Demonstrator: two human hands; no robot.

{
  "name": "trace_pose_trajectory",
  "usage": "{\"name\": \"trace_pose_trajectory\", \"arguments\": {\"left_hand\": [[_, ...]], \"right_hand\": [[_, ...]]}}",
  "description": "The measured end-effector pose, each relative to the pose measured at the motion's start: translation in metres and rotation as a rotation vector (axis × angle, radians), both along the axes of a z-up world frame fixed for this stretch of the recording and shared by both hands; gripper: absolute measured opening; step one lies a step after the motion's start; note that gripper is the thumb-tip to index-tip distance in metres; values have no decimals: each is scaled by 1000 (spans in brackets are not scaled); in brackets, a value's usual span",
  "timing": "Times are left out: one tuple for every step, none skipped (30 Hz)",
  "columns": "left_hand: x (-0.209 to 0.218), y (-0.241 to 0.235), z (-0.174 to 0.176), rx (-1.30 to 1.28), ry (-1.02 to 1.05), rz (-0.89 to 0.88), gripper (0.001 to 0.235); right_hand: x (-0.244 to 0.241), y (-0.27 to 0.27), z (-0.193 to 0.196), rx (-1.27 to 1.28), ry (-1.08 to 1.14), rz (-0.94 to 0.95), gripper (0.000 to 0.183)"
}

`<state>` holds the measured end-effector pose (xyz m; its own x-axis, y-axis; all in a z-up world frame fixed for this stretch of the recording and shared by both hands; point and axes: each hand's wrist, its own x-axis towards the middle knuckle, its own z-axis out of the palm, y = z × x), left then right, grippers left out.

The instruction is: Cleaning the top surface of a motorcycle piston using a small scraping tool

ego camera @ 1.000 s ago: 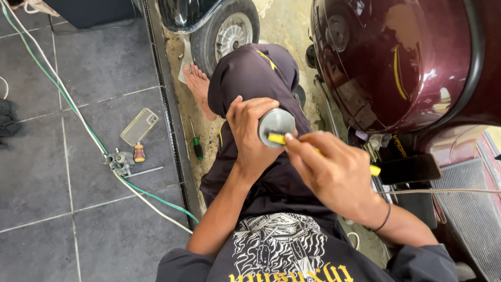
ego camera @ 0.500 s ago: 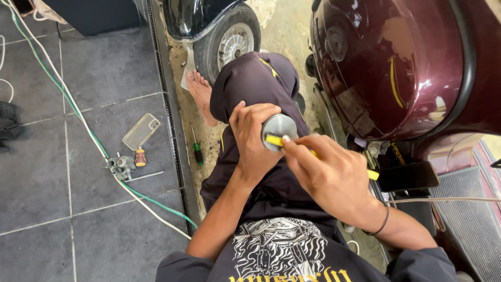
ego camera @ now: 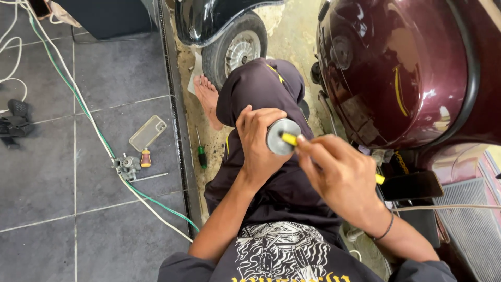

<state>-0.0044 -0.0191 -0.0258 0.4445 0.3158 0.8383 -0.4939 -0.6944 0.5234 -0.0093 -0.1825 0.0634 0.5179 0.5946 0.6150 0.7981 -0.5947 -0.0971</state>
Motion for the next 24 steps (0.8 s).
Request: {"name": "trace_pose_trajectory", "arguments": {"left_hand": [[3, 2, 0, 3, -4, 4, 41], [3, 2, -1, 7, -5, -2, 44], [3, 2, -2, 11, -5, -7, 47], [1, 1, 2, 11, -6, -6, 47], [-1, 0, 6, -1, -6, -12, 46], [1, 1, 10, -9, -13, -15, 44], [2, 1, 9, -7, -20, -11, 44], [0, 1, 7, -16, -12, -16, 43], [-2, 1, 5, -25, -3, -21, 43], [-2, 1, 2, -26, 8, -19, 43], [-1, 1, -1, -18, 3, -18, 46], [4, 1, -2, -9, -15, -15, 49], [2, 0, -2, -9, -16, -11, 49], [3, 1, -1, -20, -21, -14, 49], [4, 1, 0, -32, -26, -17, 49], [4, 2, 1, -29, -29, -10, 49], [5, 3, 2, -58, -40, -28, 48], [2, 2, 1, -92, -39, -48, 46], [-5, 2, 3, -94, -29, -44, 46], [-7, 5, 7, -185, -68, -88, 41], [-9, 9, 12, -274, -106, -132, 37], [-14, 16, 7, -273, -110, -126, 37], [-18, 24, 3, -350, -127, -99, 39], [-23, 33, -2, -429, -144, -68, 42]], "right_hand": [[3, 0, -1, 3, -4, 4, 5], [4, -2, -2, 23, 29, 9, 4], [4, -3, -4, 43, 62, 13, 3], [6, -4, -5, 43, 61, 15, 3], [7, -4, -6, 34, 27, -11, 2], [12, -3, -6, 29, -13, -33, 2], [9, -2, -10, 32, -21, -29, 2], [3, -3, -15, 41, -6, -11, 3], [-3, -3, -21, 49, 8, 7, 6], [0, -5, -20, 48, 20, 9, 6], [4, -6, -19, 57, 53, 0, 7], [11, -8, -17, 66, 72, -8, 8], [9, -7, -17, 65, 71, -3, 8], [9, -5, -18, 76, 65, -11, 8], [9, -4, -18, 86, 59, -19, 7], [10, -2, -23, 88, 57, -13, 7], [12, 0, -28, 154, 133, 11, 9], [9, 0, -33, 214, 221, 32, 10], [14, -3, -39, 211, 232, 33, 10], [24, -4, -43, 326, 319, 47, 13], [33, -4, -46, 441, 407, 61, 16], [44, -10, -62, 440, 406, 68, 16], [55, -16, -78, 528, 577, 37, 18], [67, -20, -94, 611, 751, 8, 21]]}}
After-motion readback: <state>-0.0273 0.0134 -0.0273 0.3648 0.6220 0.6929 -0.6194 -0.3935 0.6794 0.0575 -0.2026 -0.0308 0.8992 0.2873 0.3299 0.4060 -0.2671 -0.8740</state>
